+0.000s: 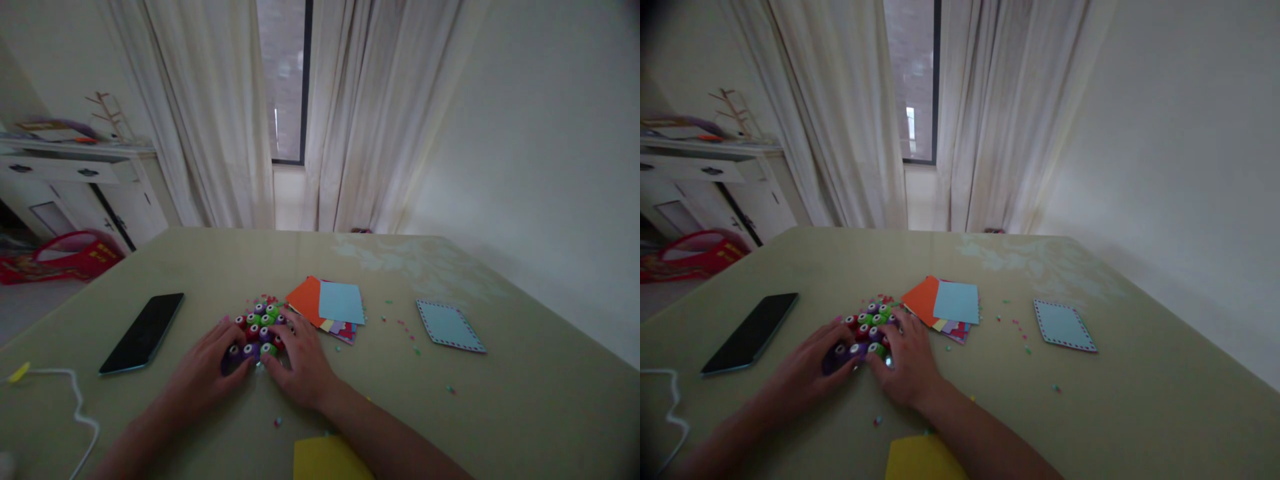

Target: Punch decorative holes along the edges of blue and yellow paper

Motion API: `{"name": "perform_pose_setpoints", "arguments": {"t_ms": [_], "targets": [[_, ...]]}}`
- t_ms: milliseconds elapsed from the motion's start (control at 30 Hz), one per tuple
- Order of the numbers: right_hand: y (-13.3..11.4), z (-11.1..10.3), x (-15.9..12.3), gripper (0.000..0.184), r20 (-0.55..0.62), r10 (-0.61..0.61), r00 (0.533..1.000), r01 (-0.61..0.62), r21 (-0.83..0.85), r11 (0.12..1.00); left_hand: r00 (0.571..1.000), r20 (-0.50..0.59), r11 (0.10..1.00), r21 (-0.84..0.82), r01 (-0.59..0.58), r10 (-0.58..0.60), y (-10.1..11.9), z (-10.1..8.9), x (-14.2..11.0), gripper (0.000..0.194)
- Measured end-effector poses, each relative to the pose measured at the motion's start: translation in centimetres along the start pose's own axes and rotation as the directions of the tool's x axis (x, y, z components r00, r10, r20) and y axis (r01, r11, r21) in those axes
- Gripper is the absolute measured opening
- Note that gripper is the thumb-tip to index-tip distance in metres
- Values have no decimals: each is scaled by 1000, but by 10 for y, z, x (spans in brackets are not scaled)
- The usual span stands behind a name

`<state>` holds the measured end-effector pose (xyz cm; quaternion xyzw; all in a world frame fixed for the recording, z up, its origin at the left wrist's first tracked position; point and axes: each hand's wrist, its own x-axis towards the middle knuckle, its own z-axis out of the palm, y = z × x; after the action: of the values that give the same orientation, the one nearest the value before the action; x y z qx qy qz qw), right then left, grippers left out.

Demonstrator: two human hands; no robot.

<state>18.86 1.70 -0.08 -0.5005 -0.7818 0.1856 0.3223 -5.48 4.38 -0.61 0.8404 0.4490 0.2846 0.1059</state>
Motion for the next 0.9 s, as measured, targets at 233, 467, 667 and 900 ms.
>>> {"name": "perform_pose_setpoints", "arguments": {"t_ms": [233,467,667,900], "targets": [[-2,-1,-1,61,62,-16,998,19,-39,999,999,22,996,87,-28,27,-7,7,-7,42],[-4,-5,1,44,-80,-39,996,44,57,997,996,28,981,175,-88,84,-4,13,-8,49],[-6,-5,-3,13,-244,28,969,-22,27,999,998,33,983,171,-67,62,4,8,-8,43],[-8,1,-14,22,-114,-3,993,-21,-211,977,992,82,985,140,-103,93,9,2,-6,33]]}}
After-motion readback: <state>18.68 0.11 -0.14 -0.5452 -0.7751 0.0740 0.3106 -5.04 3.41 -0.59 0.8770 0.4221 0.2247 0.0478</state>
